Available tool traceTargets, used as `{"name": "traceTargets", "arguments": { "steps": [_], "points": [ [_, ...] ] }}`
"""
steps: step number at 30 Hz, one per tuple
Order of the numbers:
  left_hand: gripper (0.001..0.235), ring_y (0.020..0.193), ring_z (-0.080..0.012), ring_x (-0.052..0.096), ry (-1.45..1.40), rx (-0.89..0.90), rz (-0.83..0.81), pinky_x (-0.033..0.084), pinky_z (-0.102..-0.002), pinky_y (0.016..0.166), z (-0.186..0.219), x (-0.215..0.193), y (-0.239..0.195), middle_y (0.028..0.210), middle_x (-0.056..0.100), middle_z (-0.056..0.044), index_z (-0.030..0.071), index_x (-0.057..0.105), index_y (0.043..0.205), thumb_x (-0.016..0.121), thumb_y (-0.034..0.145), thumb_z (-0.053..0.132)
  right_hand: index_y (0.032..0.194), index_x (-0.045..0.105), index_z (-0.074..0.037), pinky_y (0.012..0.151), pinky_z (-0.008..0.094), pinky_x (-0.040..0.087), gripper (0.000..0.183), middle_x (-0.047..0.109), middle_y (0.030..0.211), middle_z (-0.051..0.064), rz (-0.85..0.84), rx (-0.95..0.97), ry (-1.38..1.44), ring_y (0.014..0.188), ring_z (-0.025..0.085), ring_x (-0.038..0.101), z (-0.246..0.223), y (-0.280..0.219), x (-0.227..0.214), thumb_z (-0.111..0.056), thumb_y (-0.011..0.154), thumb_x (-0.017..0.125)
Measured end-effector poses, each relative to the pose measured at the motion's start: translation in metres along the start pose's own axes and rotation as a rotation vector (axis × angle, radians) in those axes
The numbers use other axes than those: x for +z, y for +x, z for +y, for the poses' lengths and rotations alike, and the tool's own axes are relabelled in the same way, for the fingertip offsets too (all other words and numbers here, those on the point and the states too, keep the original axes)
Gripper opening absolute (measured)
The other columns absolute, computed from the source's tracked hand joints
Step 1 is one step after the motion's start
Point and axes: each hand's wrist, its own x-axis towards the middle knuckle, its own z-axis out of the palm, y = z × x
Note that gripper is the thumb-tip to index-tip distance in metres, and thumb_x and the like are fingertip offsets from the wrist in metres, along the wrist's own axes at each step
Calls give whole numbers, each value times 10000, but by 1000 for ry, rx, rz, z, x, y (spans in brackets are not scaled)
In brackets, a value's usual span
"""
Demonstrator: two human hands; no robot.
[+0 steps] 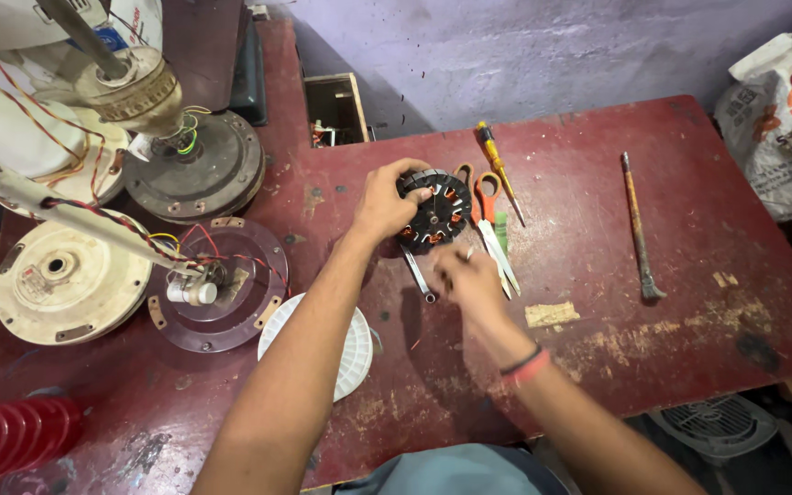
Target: The person winds copper wire around the slots of a motor stator, using a screwdriver to tuck the wire into place. The person repeatedly pulls wire from a spool, wraps it around the stator, and adjusts the placement with a tool.
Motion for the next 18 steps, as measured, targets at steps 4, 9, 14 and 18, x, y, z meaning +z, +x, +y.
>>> {"name": "traceTargets", "arguments": {
  "steps": [4,9,14,18],
  "points": [
    [344,953,-242,763,6,-51,-9,568,-349,880,3,-3,1,996,786,-123,96,738,1111,807,777,56,867,700,9,555,248,475,111,715,800,39,-168,49,1,643,99,615,26,-70,-8,-21,921,608],
    [344,954,-257,751,28,-60,5,559,-363,887,5,-2,-1,990,779,-131,88,732,1111,807,777,46,932,742,-6,551,235,479,129,735,718,60,-479,415,-179,592,108,613,36,-133,-15,-81,894,644],
    [335,1002,-260,738,-2,-42,-23,546,-368,916,0,0,-2,1034,770,-140,69,709,1138,778,811,73,990,785,-27,523,221,421,171,722,718,28,-521,537,-323,589,81,552,28,-129,-14,-116,900,670],
    [357,1063,-270,720,-60,56,-35,522,-375,964,-12,5,2,1107,758,-158,38,696,1195,698,839,55,998,790,-58,511,226,427,185,747,759,-8,-469,382,-461,617,55,589,16,-102,-9,-125,876,668]
  ]
}}
